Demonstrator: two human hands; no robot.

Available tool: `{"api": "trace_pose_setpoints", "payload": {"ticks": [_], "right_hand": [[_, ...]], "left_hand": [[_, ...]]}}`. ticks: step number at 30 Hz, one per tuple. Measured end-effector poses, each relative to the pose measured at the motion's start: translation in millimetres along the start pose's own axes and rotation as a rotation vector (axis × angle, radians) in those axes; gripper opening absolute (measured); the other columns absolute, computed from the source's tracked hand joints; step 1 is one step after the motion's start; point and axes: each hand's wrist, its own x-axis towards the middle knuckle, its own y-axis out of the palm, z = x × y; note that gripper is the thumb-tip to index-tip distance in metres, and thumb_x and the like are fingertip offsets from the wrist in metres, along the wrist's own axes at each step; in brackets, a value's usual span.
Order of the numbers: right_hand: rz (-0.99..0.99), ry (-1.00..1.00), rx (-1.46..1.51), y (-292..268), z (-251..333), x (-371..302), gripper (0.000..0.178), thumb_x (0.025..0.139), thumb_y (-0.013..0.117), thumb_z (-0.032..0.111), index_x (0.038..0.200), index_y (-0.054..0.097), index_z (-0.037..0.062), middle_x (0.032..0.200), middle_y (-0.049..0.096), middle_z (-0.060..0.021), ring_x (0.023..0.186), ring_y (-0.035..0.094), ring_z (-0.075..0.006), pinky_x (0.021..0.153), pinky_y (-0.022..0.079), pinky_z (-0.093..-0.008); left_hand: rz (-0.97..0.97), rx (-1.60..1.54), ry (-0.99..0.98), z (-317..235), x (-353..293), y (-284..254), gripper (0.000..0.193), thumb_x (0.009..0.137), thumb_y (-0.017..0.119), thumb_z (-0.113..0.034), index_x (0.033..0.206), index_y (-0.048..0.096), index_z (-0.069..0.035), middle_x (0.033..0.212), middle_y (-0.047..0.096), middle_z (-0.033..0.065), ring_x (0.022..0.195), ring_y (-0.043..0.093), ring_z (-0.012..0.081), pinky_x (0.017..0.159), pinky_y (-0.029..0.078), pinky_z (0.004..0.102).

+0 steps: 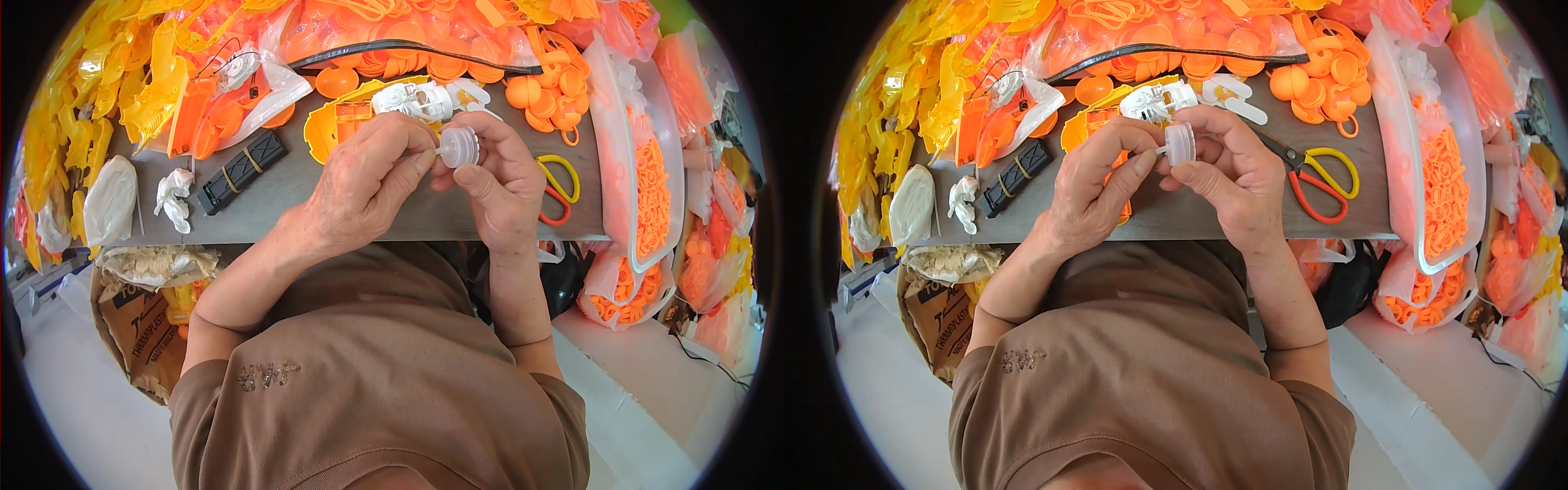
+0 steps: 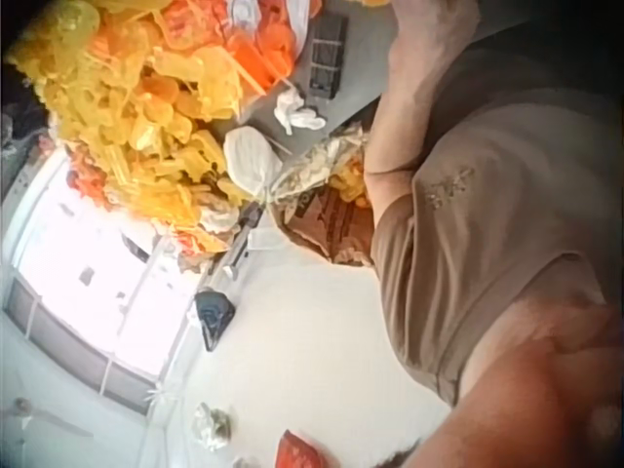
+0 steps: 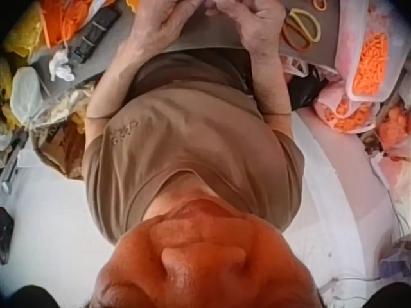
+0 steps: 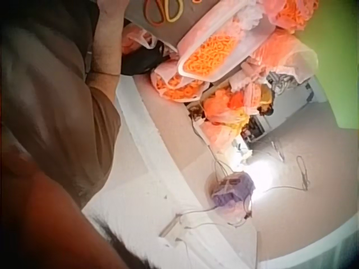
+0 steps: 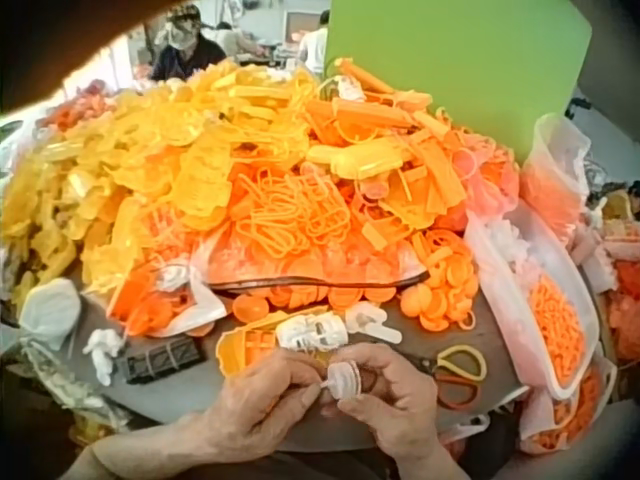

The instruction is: Assembling the components of a yellow and orange plastic toy bubble gun at a workstation.

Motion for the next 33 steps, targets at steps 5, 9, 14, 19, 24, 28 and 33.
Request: {"api": "trace_pose_setpoints", "payload": {"ticks": [5,9,14,19,24,28,33], "right_hand": [[0.047,-0.098,-0.155,-2.7,1.1,0.1,0.040,0.081,0.069,0.007,0.114,0.051,-0.0072,0.103,0.057,-0.0125,0.083,0.064,-0.0185,0.069,0.058,-0.0300],[0.061,-0.157,-0.222,-1.8,2.4,1.6,0.038,0.080,0.069,0.002,0.112,0.051,-0.0075,0.101,0.056,-0.0120,0.082,0.065,-0.0188,0.070,0.058,-0.0301],[0.069,-0.210,-0.364,-0.1,1.9,1.6,0.036,0.079,0.067,-0.005,0.111,0.051,-0.0071,0.099,0.055,-0.0112,0.081,0.065,-0.0185,0.070,0.057,-0.0294],[0.107,-0.331,-0.561,1.9,-0.3,4.3,0.038,0.076,0.068,-0.008,0.111,0.052,-0.0056,0.097,0.055,-0.0108,0.081,0.064,-0.0168,0.068,0.056,-0.0272],[0.125,-0.504,-0.800,7.0,2.3,8.9,0.041,0.072,0.073,-0.006,0.110,0.056,-0.0031,0.095,0.056,-0.0114,0.079,0.064,-0.0167,0.066,0.055,-0.0257],[0.097,-0.555,-0.843,4.9,-2.2,10.1,0.045,0.070,0.074,-0.004,0.111,0.057,-0.0013,0.094,0.058,-0.0114,0.077,0.064,-0.0171,0.064,0.055,-0.0251],[0.154,-0.597,-0.891,3.3,15.3,9.3,0.049,0.069,0.073,-0.004,0.114,0.056,-0.0003,0.100,0.062,-0.0136,0.075,0.064,-0.0172,0.063,0.054,-0.0262]], "left_hand": [[0.030,-0.096,-0.061,-2.0,-0.3,-1.3,0.004,0.088,0.054,0.001,0.091,0.052,0.000,0.085,0.058,0.0114,0.074,0.058,0.0250,0.066,0.047,0.0316],[0.037,-0.084,-0.023,-4.0,1.9,-2.0,0.004,0.089,0.052,0.002,0.092,0.050,0.001,0.085,0.057,0.0115,0.073,0.058,0.0239,0.065,0.047,0.0310],[0.018,-0.038,-0.053,-7.0,2.4,-1.6,0.005,0.088,0.051,0.005,0.091,0.050,0.001,0.085,0.057,0.0121,0.074,0.058,0.0234,0.065,0.047,0.0313],[-0.045,0.011,0.049,2.5,-1.3,1.9,0.008,0.086,0.052,0.008,0.091,0.052,0.002,0.088,0.058,0.0127,0.074,0.058,0.0235,0.065,0.048,0.0300],[-0.061,-0.009,-0.014,2.6,-5.8,-0.4,0.009,0.085,0.052,0.008,0.092,0.054,0.002,0.091,0.060,0.0128,0.075,0.059,0.0223,0.068,0.048,0.0291],[0.008,-0.047,-0.139,4.6,-3.3,-5.0,0.009,0.087,0.053,0.006,0.095,0.055,0.003,0.093,0.062,0.0116,0.081,0.060,0.0183,0.072,0.048,0.0278],[0.006,-0.569,-0.374,-4.4,2.9,-18.1,0.035,0.087,0.059,-0.001,0.121,0.051,0.005,0.105,0.063,0.0105,0.101,0.059,0.0179,0.090,0.045,0.0292]]}}
